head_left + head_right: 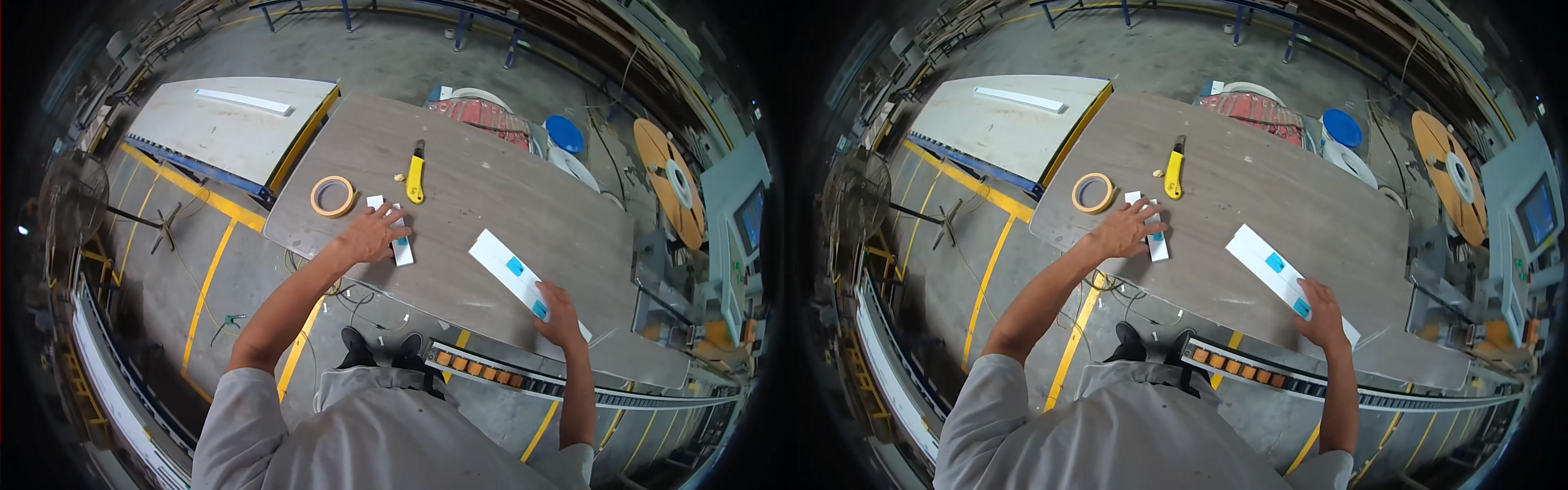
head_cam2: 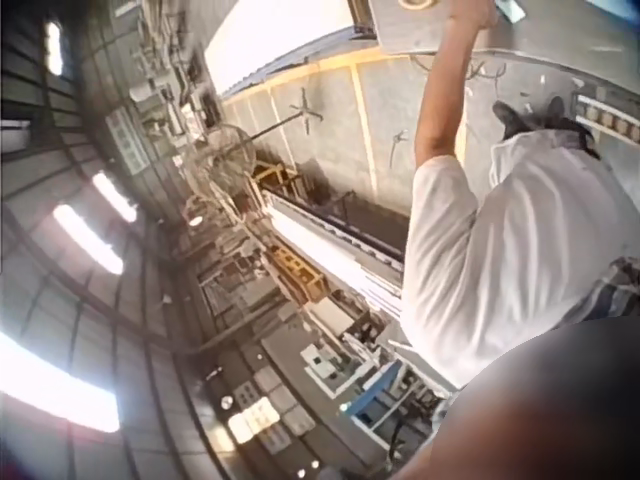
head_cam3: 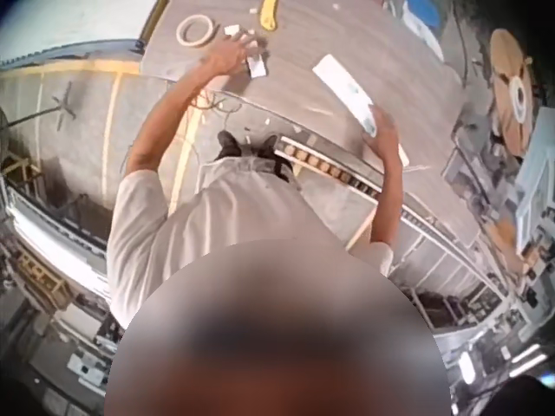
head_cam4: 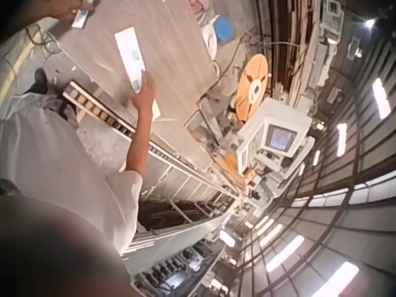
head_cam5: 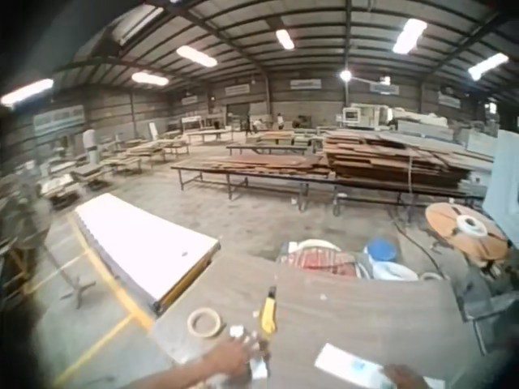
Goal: Assembling furniture components by applying masking tape and plastic profiles to panels.
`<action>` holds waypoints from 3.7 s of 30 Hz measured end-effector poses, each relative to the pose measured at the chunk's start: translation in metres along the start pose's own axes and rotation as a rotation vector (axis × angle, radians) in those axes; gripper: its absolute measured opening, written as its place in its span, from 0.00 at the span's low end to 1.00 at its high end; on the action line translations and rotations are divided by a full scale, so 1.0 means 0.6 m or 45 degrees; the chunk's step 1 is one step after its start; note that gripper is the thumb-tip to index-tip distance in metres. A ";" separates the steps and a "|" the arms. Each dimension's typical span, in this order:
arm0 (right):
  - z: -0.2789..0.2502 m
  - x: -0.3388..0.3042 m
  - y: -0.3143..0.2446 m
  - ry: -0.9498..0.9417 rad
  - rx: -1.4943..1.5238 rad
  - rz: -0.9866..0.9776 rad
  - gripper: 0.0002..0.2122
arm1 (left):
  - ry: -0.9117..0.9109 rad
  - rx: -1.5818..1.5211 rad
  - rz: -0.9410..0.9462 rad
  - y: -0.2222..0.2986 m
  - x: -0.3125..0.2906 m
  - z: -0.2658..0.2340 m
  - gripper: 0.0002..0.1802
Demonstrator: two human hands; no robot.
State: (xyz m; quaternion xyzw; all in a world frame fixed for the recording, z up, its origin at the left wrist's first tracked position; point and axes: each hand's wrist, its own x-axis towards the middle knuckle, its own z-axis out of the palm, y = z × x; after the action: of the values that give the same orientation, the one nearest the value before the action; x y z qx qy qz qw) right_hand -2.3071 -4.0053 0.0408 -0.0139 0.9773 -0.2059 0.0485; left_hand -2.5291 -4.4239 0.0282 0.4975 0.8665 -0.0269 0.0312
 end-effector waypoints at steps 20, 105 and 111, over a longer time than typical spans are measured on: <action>-0.005 0.031 -0.004 0.227 0.022 -0.356 0.34 | 0.935 -0.279 -1.198 0.071 -0.243 0.065 0.40; 0.787 1.261 -1.003 0.376 -0.054 0.055 0.29 | 0.060 -1.869 -2.182 -0.531 -1.274 0.450 0.39; 0.775 1.517 -0.992 0.169 -0.269 0.134 0.39 | 0.307 -2.039 -2.381 -0.581 -1.260 0.454 0.38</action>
State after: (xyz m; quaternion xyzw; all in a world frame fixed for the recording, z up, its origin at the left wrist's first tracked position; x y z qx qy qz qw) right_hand -3.1618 -4.7791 -0.2232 0.0460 0.9940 -0.0992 -0.0073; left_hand -2.4428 -5.2710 -0.1766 -0.4725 0.6586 0.5445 0.2156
